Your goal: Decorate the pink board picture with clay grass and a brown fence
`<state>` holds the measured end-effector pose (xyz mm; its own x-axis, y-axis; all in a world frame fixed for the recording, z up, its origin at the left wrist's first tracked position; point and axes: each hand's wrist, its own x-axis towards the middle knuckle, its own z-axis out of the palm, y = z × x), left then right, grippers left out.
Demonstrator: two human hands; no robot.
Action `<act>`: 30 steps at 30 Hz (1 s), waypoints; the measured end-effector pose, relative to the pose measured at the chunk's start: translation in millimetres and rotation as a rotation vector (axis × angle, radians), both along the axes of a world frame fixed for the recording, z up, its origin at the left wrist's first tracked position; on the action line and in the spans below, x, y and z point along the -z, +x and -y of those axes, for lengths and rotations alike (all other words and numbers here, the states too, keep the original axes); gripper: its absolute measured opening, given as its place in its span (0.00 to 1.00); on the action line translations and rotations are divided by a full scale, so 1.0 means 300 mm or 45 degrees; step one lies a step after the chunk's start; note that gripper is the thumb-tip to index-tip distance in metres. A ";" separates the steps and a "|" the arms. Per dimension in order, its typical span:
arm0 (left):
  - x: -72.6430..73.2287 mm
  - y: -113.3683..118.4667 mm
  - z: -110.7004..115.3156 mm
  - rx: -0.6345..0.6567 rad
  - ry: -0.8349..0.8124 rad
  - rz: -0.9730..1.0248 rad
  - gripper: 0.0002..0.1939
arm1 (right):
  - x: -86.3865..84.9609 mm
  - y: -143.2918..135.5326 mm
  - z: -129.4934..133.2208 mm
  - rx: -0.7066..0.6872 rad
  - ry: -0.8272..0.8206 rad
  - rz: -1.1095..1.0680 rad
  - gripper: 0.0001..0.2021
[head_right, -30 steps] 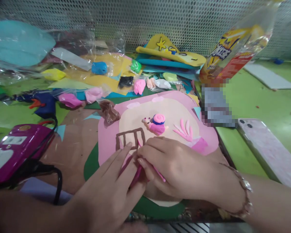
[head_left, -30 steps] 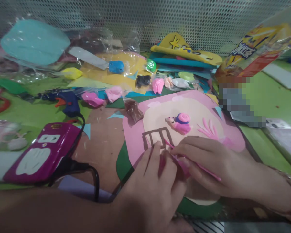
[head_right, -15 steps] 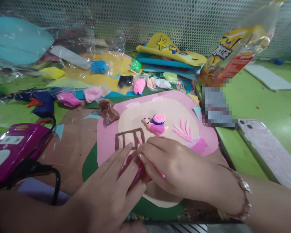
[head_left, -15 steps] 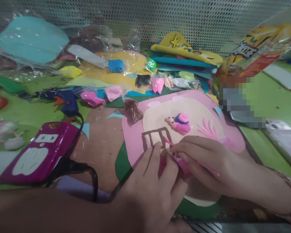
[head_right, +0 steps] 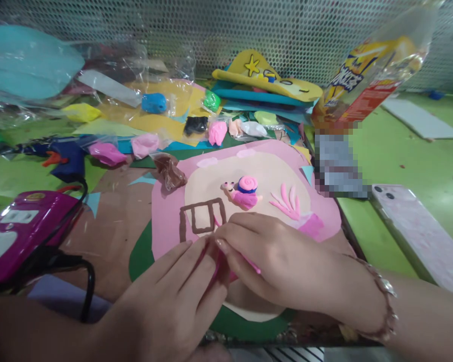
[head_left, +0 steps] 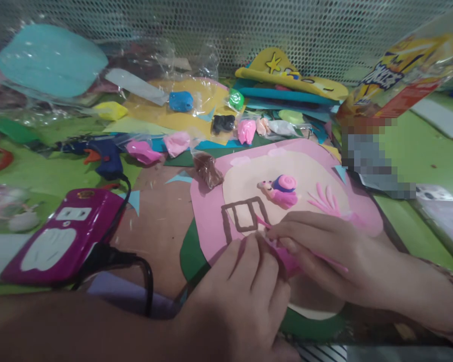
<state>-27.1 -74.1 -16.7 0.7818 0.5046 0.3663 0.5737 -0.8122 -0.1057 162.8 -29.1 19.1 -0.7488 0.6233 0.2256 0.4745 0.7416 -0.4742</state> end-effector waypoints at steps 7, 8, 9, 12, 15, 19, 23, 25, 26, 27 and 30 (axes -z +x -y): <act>0.029 0.003 0.006 -0.036 -0.026 0.092 0.35 | -0.005 -0.005 0.006 -0.015 -0.013 0.030 0.13; 0.032 0.003 0.005 -0.044 -0.038 0.097 0.36 | -0.004 -0.007 0.006 -0.011 -0.026 0.023 0.13; 0.034 0.002 0.004 -0.047 -0.049 0.093 0.36 | -0.002 -0.008 0.006 -0.005 -0.032 0.014 0.12; 0.035 0.000 0.000 -0.034 -0.064 0.067 0.37 | 0.002 -0.007 0.007 0.021 -0.035 -0.004 0.13; 0.031 0.001 0.000 -0.034 -0.088 0.058 0.37 | 0.006 -0.003 0.008 -0.001 -0.069 0.023 0.12; 0.023 0.006 -0.005 -0.061 -0.111 0.071 0.35 | 0.004 0.008 0.000 0.035 -0.020 -0.064 0.10; 0.012 0.004 -0.030 -0.046 -0.077 0.004 0.19 | -0.010 0.011 -0.008 0.048 0.043 -0.127 0.09; 0.008 0.002 -0.041 -0.041 -0.028 -0.011 0.16 | -0.015 0.009 -0.009 0.049 0.049 -0.127 0.09; 0.007 0.002 -0.045 -0.034 -0.009 -0.007 0.15 | -0.017 0.008 -0.009 0.049 0.048 -0.123 0.09; 0.005 0.001 -0.048 -0.028 0.008 -0.003 0.14 | -0.018 0.006 -0.009 0.047 0.048 -0.119 0.09; -0.007 0.001 -0.049 -0.075 -0.018 -0.062 0.14 | -0.017 0.003 -0.010 0.032 0.049 -0.111 0.09</act>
